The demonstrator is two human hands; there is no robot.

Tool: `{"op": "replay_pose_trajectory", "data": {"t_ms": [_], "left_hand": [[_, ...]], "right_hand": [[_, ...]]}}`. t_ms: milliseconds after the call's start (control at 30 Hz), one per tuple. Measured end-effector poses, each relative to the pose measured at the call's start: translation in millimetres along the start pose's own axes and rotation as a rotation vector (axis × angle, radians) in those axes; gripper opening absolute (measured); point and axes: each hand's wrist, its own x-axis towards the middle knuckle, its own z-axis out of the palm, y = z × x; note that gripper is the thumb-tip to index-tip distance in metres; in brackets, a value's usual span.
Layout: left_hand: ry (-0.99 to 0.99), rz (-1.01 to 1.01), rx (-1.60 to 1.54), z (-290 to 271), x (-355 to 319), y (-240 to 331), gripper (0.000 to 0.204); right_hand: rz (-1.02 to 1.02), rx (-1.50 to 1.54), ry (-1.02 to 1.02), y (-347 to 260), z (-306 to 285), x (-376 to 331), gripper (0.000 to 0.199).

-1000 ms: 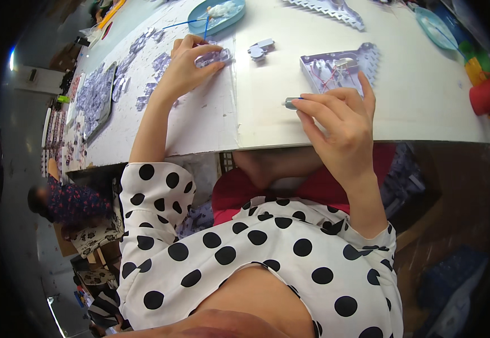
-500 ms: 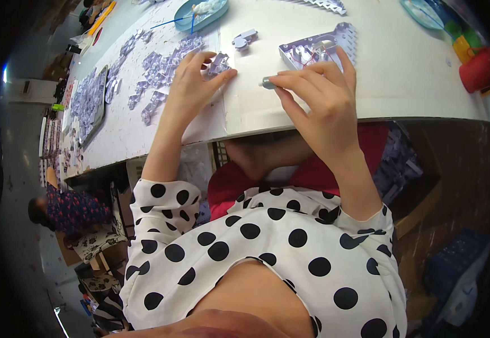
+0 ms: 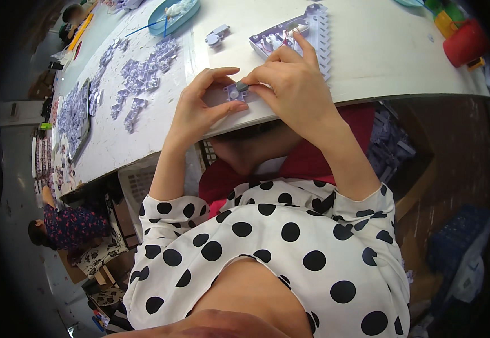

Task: The person assembles small plastic toy parts by hand at a factory workstation.

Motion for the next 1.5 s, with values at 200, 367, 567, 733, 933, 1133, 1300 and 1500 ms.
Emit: {"op": "replay_pose_trajectory", "data": {"t_ms": [200,367,567,733,933,1133,1300,1500], "left_hand": [[0.015,0.058,0.038,0,-2,0,0.053],[0.013,0.074,0.068,0,-1,-4,0.05],[0.019,0.041,0.059,1,-3,-2,0.046],[0.039,0.058,0.048,2,-2,-4,0.043],[0.054,0.089,0.068,-1,-1,-5,0.042],[0.028,0.132,0.118,-2,-5,-3,0.048],[-0.049,-0.067,-0.172,-20,4,-5,0.043],[0.502,0.049,0.593,-116,64,-52,0.036]], "right_hand": [[-0.06,-0.064,-0.071,0,-8,4,0.01],[-0.073,-0.071,-0.107,2,-10,9,0.009],[-0.059,-0.09,-0.113,0,-11,7,0.008],[0.03,-0.072,-0.118,-6,-11,1,0.008],[-0.073,-0.199,0.0,-6,-3,2,0.007],[-0.195,-0.318,-0.025,-8,-7,4,0.007],[-0.164,-0.293,-0.062,-14,-9,2,0.007],[-0.135,-0.338,-0.086,-18,-8,0,0.006]]}}
